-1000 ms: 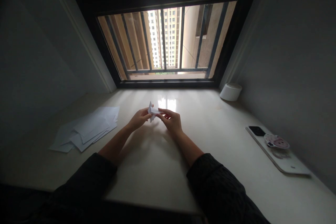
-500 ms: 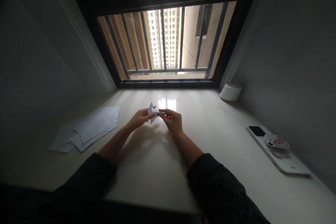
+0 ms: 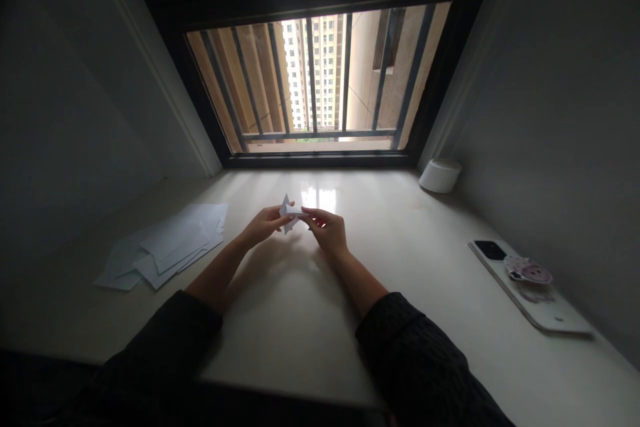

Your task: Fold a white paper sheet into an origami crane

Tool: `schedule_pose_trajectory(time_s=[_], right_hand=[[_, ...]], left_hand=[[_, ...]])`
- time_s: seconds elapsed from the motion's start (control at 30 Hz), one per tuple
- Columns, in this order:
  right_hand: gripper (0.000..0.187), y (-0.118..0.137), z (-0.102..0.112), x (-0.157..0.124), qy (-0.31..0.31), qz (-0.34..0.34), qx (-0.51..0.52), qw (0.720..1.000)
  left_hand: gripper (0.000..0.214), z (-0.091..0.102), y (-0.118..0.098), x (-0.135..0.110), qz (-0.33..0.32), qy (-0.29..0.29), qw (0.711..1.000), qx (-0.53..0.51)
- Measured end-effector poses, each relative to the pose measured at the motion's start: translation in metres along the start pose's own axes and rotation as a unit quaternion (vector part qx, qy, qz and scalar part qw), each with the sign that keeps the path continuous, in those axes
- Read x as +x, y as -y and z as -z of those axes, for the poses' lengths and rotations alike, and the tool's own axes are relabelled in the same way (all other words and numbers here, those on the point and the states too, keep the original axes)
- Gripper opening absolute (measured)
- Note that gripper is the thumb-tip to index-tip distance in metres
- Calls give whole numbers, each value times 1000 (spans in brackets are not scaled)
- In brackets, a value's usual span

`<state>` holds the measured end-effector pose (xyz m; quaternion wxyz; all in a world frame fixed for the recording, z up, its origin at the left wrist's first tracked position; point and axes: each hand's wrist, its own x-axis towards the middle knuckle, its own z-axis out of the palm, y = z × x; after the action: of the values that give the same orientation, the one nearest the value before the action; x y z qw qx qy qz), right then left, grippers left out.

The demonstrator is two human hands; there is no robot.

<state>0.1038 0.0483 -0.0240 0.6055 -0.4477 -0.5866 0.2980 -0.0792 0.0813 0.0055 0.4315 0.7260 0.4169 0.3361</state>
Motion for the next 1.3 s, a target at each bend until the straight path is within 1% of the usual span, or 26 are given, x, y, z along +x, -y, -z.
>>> schedule_pose_trajectory(time_s=[0.3, 0.5, 0.6, 0.7, 0.8, 0.9, 1.0, 1.07, 1.2, 1.3], right_hand=[[36, -4, -2, 4, 21, -48, 81, 995], [36, -9, 0, 5, 16, -60, 84, 995], [35, -12, 0, 6, 11, -59, 78, 995], [33, -11, 0, 5, 8, -42, 72, 996], [31, -5, 0, 4, 15, -7, 50, 999], [32, 0, 0, 2, 31, 32, 12, 999], [37, 2, 0, 2, 20, 53, -11, 998], [38, 2, 0, 3, 10, 60, -17, 998], [34, -2, 1, 4, 12, 62, -21, 998], [28, -4, 1, 4, 17, 66, -32, 997]], left_hand=[[46, 6, 3, 1, 7, 25, 1000, 6], [44, 6, 6, 2, 5, 38, 999, -3], [45, 5, 7, 3, -9, 28, 1000, -9], [46, 3, 7, 4, -17, -10, 1000, -12], [47, 1, 8, 6, -14, -54, 998, -27], [47, -1, 9, 8, -4, -76, 996, -52], [47, -3, 10, 8, -1, -80, 994, -73], [46, -5, 10, 8, -4, -70, 994, -83], [45, -9, 10, 6, -28, -39, 996, -74], [43, -11, 8, 5, -50, -43, 997, -34]])
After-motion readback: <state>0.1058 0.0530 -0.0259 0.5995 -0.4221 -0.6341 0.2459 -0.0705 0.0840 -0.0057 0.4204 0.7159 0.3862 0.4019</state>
